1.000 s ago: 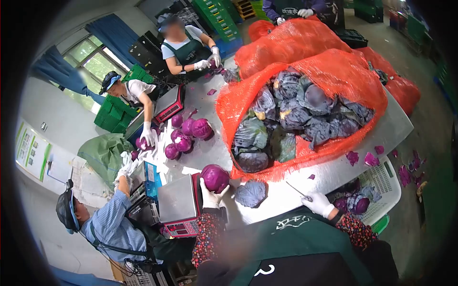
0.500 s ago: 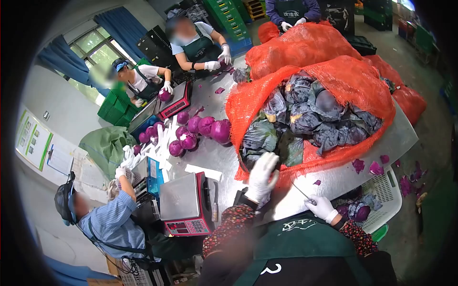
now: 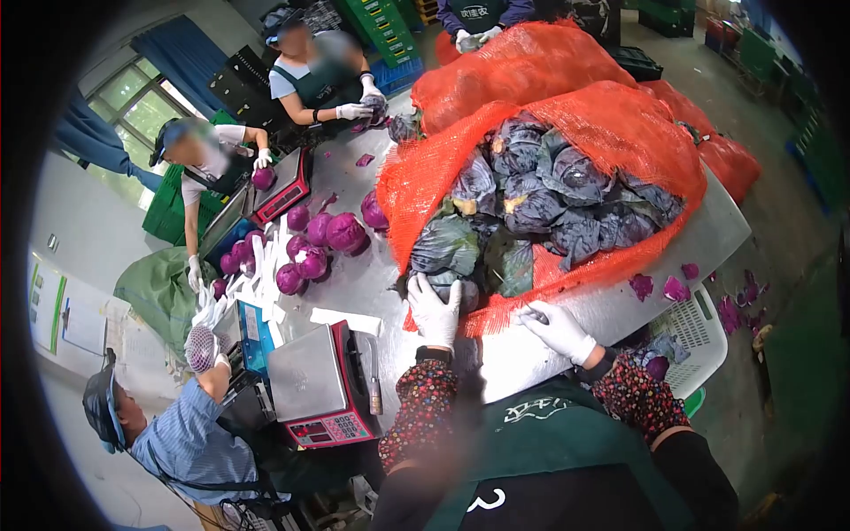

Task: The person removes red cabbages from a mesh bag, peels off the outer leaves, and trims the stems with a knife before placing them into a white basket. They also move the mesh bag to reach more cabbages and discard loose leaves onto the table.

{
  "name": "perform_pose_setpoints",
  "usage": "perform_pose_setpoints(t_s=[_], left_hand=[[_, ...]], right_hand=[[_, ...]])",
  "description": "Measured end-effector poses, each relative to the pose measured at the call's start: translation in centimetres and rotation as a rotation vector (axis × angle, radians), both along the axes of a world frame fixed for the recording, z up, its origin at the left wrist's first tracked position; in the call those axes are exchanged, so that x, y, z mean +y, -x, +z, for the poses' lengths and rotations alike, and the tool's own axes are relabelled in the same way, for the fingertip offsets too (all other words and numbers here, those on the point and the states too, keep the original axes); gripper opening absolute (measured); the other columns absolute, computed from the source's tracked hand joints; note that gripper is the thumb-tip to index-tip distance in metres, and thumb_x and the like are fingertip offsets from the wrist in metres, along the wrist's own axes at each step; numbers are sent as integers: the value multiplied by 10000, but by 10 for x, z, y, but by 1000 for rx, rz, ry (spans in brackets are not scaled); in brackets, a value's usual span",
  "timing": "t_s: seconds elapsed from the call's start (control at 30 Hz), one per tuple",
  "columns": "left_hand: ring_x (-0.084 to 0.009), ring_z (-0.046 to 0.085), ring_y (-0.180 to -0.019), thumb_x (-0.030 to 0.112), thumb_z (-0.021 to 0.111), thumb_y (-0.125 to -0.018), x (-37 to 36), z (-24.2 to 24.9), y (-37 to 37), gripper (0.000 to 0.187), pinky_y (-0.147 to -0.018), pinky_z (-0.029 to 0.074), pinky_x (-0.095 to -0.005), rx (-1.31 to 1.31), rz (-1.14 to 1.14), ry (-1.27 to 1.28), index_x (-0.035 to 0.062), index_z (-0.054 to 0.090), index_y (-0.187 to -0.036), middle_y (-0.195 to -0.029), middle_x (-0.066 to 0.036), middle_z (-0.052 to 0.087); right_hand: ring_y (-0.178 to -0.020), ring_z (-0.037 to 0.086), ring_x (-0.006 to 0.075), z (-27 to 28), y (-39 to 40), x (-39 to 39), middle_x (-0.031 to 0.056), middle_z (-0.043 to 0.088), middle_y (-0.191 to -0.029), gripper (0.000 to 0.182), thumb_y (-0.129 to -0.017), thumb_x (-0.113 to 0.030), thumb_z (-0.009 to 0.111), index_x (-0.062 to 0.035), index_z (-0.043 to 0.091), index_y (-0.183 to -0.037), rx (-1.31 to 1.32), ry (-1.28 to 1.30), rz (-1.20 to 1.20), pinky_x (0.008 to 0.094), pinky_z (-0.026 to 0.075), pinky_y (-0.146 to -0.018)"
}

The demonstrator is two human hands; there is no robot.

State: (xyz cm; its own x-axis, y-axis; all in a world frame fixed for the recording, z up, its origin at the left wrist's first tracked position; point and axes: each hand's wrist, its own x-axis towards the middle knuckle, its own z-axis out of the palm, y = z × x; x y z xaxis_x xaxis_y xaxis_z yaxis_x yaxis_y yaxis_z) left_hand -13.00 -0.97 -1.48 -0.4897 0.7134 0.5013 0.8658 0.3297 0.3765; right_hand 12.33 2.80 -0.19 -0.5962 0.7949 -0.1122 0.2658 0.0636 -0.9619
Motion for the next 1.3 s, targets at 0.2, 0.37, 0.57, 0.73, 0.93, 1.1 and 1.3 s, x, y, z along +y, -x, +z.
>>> perform_pose_setpoints(t_s=[0.2,0.37,0.57,0.73,0.93,1.1,1.3], left_hand=[[-474,402,-1242,392,738,-750,-22,25,-35,839,-1061,335,-525,-22,-195,139,-19,385,-1390,-1396,-267,383],[-553,239,-1340,290,732,-735,-41,21,-68,851,-1123,244,-577,77,-220,288,12,336,-1435,-1488,-301,242],[-414,542,-1116,175,605,-876,-28,21,-11,479,-961,441,-453,-245,-161,-73,-47,468,-1278,-1275,-278,517],[-419,576,-1099,516,396,-975,-16,14,49,614,-937,449,-481,-446,40,564,-16,561,-1234,-1176,-318,586],[-381,431,-1323,528,442,-957,-13,-37,55,713,-1076,351,-400,-841,-186,403,26,346,-1455,-1405,-268,451],[-318,442,-1250,253,825,-715,-60,27,-34,776,-1077,353,-409,-559,-673,193,54,471,-1376,-1329,-163,462],[-347,396,-1325,245,897,-606,-60,32,-105,988,-1099,371,-409,-710,-824,446,168,393,-1452,-1423,-192,354]], right_hand=[[-796,631,74,29,21,1,40,700,-903,179,-918,-142,645,7,654,-1017,147,144,-35,235,507,-715],[-708,682,177,3,49,15,86,701,-900,212,-906,-193,638,-54,651,-1066,117,-270,-207,298,525,-635],[-819,677,308,25,136,38,107,682,-992,239,-866,-223,649,-99,633,-1070,19,-718,22,385,535,-695],[-817,681,289,-4,148,28,89,662,-1144,403,-875,-388,631,-115,613,-1171,-159,-799,-36,396,544,-677],[-852,683,266,-26,86,-5,76,580,-1323,517,-806,-271,702,-115,565,-1280,-135,-852,-122,361,542,-690],[-780,698,296,-79,-22,-42,120,704,-1034,384,-811,-234,710,-78,621,-1151,-87,-245,-289,380,549,-686],[-606,586,86,-61,-96,-74,41,658,-884,399,-842,5,630,-17,547,-1232,232,465,-581,244,472,-475]])
